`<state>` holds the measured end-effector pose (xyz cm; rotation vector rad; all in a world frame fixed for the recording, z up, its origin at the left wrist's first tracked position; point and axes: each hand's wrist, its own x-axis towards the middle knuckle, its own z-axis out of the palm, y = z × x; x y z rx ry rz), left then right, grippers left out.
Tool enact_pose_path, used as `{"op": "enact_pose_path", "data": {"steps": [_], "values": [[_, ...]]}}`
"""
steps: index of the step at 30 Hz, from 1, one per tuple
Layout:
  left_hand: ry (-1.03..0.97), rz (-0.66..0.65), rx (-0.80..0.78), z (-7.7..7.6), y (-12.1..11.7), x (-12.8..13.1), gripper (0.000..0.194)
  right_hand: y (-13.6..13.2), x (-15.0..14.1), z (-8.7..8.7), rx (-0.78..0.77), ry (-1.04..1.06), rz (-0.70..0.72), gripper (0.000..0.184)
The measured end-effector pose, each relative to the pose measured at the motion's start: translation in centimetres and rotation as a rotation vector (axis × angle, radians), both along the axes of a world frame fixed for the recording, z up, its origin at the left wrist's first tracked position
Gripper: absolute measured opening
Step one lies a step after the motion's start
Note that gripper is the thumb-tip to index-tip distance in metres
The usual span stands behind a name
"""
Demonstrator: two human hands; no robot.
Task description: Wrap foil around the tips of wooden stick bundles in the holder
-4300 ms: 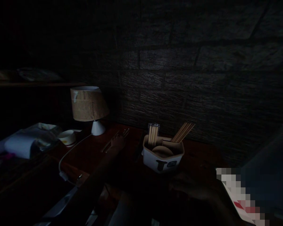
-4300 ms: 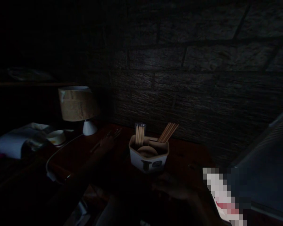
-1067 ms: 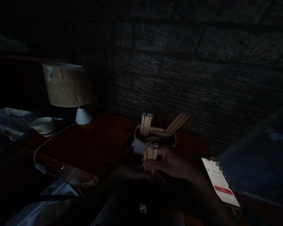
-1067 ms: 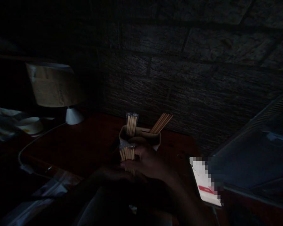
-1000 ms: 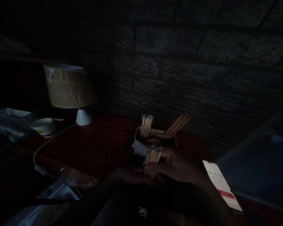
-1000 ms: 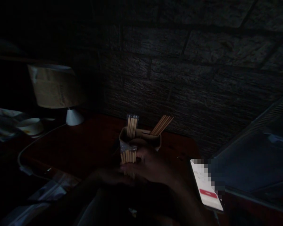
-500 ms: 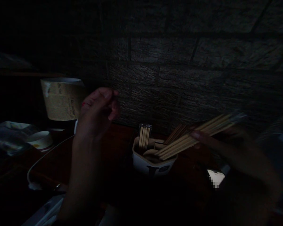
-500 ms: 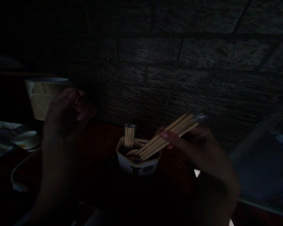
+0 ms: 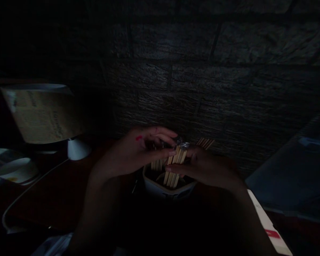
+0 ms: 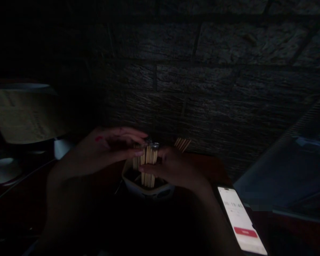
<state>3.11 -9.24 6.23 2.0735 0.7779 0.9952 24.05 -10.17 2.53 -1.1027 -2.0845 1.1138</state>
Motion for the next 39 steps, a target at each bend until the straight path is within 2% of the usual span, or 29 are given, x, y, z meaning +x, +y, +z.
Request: {"op": "enact_pose_path", "data": {"steps": [5,9,13,17,20,25,28,39], "values": [[0.152,-0.089,-0.05,-0.7,1.2,-0.8,0.027,1.0,-0.7,-1.3,0.07,-0.101,0.013,0.02],[0.272,-0.158,-0.058,-1.4,1.8,-0.5,0.021,1.1,-1.0,-1.7,0.072,-0.167,0.036,0.023],[0.319,-0.158,-0.022,-1.7,2.2,-0.2,0.018,1.3,-1.2,-1.9,0.066,-0.197,0.062,0.028],[0.341,-0.192,-0.057,-1.9,2.3,-0.3,0.021,1.6,-0.9,-2.1,0.025,-0.188,0.088,0.026],[0.327,-0.225,-0.076,-2.1,2.3,-0.4,0.022,1.3,-0.3,-1.8,-0.05,-0.134,0.109,0.023],[0.303,-0.281,-0.072,-2.4,2.6,-0.3,0.021,0.1,0.7,-0.5,-0.087,-0.081,-0.013,0.018],[0.31,-0.296,-0.065,-2.4,2.8,-0.1,0.019,-0.2,1.2,-0.1,-0.083,-0.045,-0.029,0.019],[0.321,-0.245,-0.081,-2.5,3.0,0.2,0.02,-0.1,0.1,-0.4,-0.016,-0.113,-0.005,0.009]]}}
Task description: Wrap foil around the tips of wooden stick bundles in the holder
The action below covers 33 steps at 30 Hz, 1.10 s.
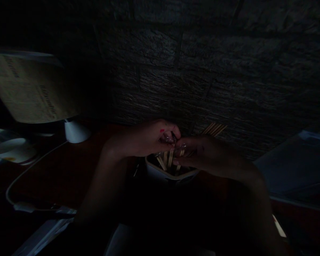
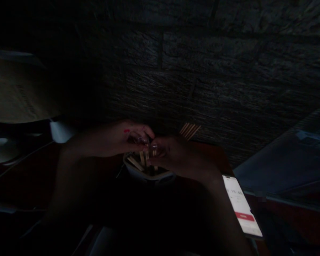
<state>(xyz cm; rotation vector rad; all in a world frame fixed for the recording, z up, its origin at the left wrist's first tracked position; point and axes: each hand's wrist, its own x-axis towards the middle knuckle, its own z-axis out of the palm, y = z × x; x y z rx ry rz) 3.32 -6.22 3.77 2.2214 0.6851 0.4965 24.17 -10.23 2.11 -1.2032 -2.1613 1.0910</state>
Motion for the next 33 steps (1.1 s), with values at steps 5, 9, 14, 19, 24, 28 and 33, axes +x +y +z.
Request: {"op": "enact_pose_path", "data": {"steps": [5,9,14,19,24,28,33], "values": [[-0.006,0.045,-0.018,0.1,-0.1,-0.2,0.018,0.3,-0.4,-0.1,0.092,-0.083,0.007,0.008],[-0.017,0.074,-0.038,0.4,-0.3,-0.4,0.021,0.4,-0.4,0.0,0.118,-0.078,0.02,0.011],[-0.015,0.14,0.004,0.7,-0.5,-0.4,0.022,0.3,0.0,0.1,0.094,-0.036,0.0,0.012],[-0.033,0.12,-0.007,0.7,-0.5,0.0,0.022,0.8,0.3,-0.5,0.094,-0.023,0.007,0.014],[-0.058,0.124,0.043,0.3,-0.3,0.2,0.022,1.2,0.1,-0.8,0.055,0.014,0.07,0.017],[-0.061,0.124,0.092,-0.3,0.1,0.6,0.021,1.3,0.1,-0.9,0.071,-0.004,0.02,0.017],[-0.018,0.148,0.124,-0.3,-0.3,-0.4,0.025,1.1,0.2,-0.7,0.056,0.025,-0.01,0.015]]}}
